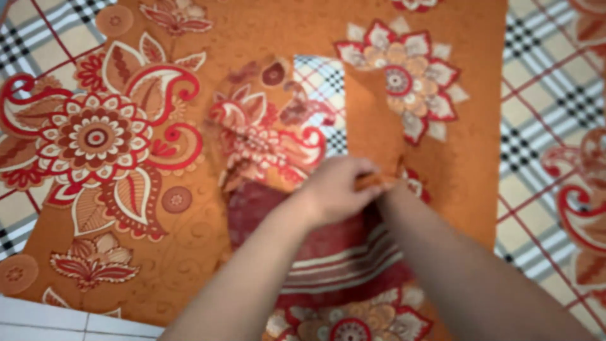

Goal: Putting a pillow into a pillowcase and folding a patterned bedsheet on a mattress.

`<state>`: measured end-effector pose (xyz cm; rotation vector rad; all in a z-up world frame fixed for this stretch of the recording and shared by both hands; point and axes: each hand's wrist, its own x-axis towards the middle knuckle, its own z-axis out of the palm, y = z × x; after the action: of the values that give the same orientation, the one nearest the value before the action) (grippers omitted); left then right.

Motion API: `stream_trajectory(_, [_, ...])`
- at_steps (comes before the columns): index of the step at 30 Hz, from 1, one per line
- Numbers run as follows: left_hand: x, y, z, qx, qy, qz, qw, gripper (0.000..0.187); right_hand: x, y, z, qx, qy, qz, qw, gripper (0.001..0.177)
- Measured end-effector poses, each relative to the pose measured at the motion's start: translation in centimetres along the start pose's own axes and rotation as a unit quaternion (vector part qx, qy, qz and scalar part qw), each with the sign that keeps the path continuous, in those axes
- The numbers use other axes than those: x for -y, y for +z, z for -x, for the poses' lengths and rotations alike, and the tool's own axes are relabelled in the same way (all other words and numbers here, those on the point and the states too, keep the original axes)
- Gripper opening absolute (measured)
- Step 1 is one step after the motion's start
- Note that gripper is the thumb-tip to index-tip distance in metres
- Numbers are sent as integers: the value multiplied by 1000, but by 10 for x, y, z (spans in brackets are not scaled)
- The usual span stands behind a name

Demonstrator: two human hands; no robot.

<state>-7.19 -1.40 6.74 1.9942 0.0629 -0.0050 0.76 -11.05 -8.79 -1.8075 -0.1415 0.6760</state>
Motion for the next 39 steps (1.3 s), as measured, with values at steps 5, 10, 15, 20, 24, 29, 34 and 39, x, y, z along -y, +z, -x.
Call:
stream_trajectory(5, [48, 22, 39, -144, 34, -111, 983, 29, -16, -35, 13, 3, -72, 157, 985, 32])
stream_trajectory(10, [55, -2, 64, -197, -71, -261, 942, 36, -23, -51, 14, 1, -149, 302, 942, 36])
stream_trajectory(15, [58, -15, 89, -310, -182, -349, 866, 49, -28, -60, 25, 3, -219, 438, 872, 41])
stream_trajectory(20, [83, -22, 101, -442, -191, -295, 825, 56, 44, -30, 90, 75, -228, 522, 819, 49])
stream_trajectory(24, [146, -14, 105, -454, -221, -160, 848, 50, 98, 3, 122, 156, -298, 494, 802, 78])
stream_trajectory(29, [150, -18, 108, -482, -163, -179, 842, 38, 88, 41, 107, 142, -340, 526, 766, 92])
stream_trajectory(34, [146, -23, 110, -474, -88, -141, 865, 28, 65, 60, 79, 179, -236, 542, 787, 86])
stream_trajectory(39, [125, -20, 115, -409, -147, -137, 890, 22, 7, 66, 25, 182, -55, 658, 729, 35])
